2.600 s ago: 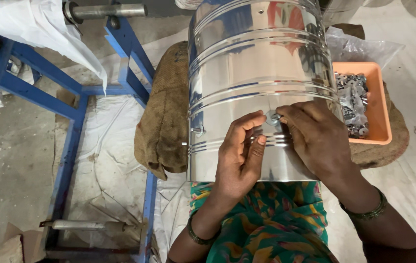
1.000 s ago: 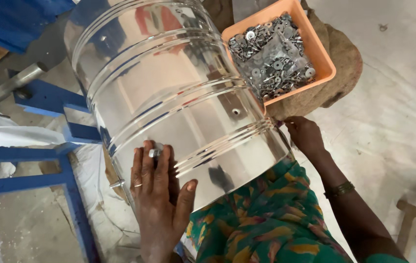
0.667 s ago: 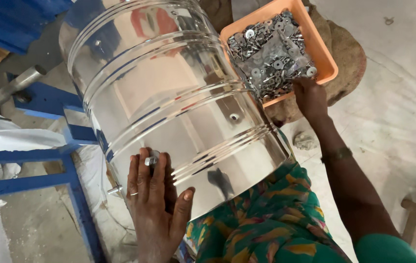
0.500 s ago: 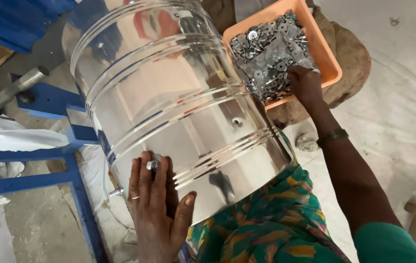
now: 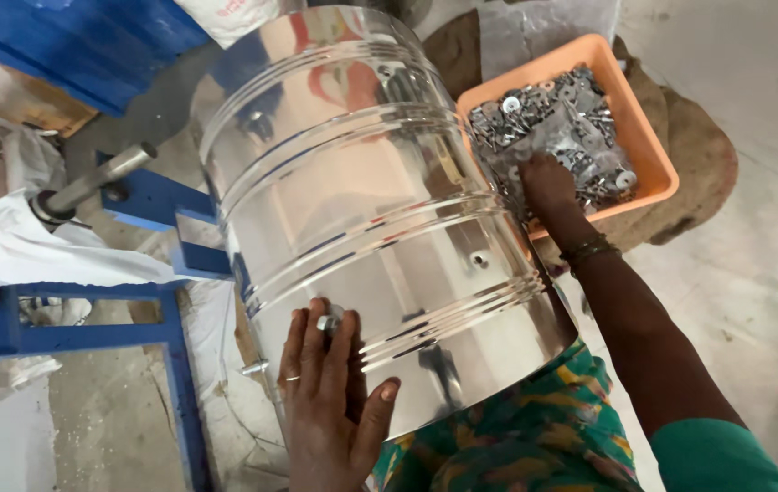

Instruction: The person sits on the floor and fastens small metal fasteners into pre-drilled holes on a large cylindrical stainless steel container. They repeatedly pick fasteners from a nearby orange tray and press them into place on the container's surface.

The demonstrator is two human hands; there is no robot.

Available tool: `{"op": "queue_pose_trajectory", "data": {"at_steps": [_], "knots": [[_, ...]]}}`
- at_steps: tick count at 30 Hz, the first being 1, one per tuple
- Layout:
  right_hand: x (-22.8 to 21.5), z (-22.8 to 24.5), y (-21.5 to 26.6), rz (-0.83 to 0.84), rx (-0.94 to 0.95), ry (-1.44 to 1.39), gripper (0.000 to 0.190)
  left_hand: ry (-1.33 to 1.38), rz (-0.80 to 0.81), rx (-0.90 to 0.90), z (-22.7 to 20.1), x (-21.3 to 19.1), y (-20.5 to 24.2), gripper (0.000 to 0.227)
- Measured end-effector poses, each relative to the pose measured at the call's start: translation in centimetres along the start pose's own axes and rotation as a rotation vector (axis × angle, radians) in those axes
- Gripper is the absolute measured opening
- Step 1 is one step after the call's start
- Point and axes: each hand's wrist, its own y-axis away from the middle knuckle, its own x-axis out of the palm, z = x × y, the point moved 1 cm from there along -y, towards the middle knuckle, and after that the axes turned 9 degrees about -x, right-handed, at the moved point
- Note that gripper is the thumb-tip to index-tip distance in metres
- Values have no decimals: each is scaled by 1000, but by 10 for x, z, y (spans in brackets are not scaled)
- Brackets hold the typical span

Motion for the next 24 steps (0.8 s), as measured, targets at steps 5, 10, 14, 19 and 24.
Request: {"op": "queue_pose_trajectory", "data": {"at_steps": [5, 10, 14, 19, 24], "knots": [[-32, 1, 7, -178, 113, -197, 11, -31, -4, 22, -1, 5, -2, 65], [-123, 19, 32, -395, 439, -1070, 9, -27, -6, 15, -4, 11, -2, 67], [-235, 55, 68, -519, 372, -1613, 17, -1, -16, 16, -9, 16, -5, 67], [-360, 132, 140, -548, -32, -1493, 2, 264, -73, -17, -15, 13, -6, 54], [-405, 192, 150, 197, -791, -1674, 17, 780, 124, -432, -6, 12, -7, 40]]}}
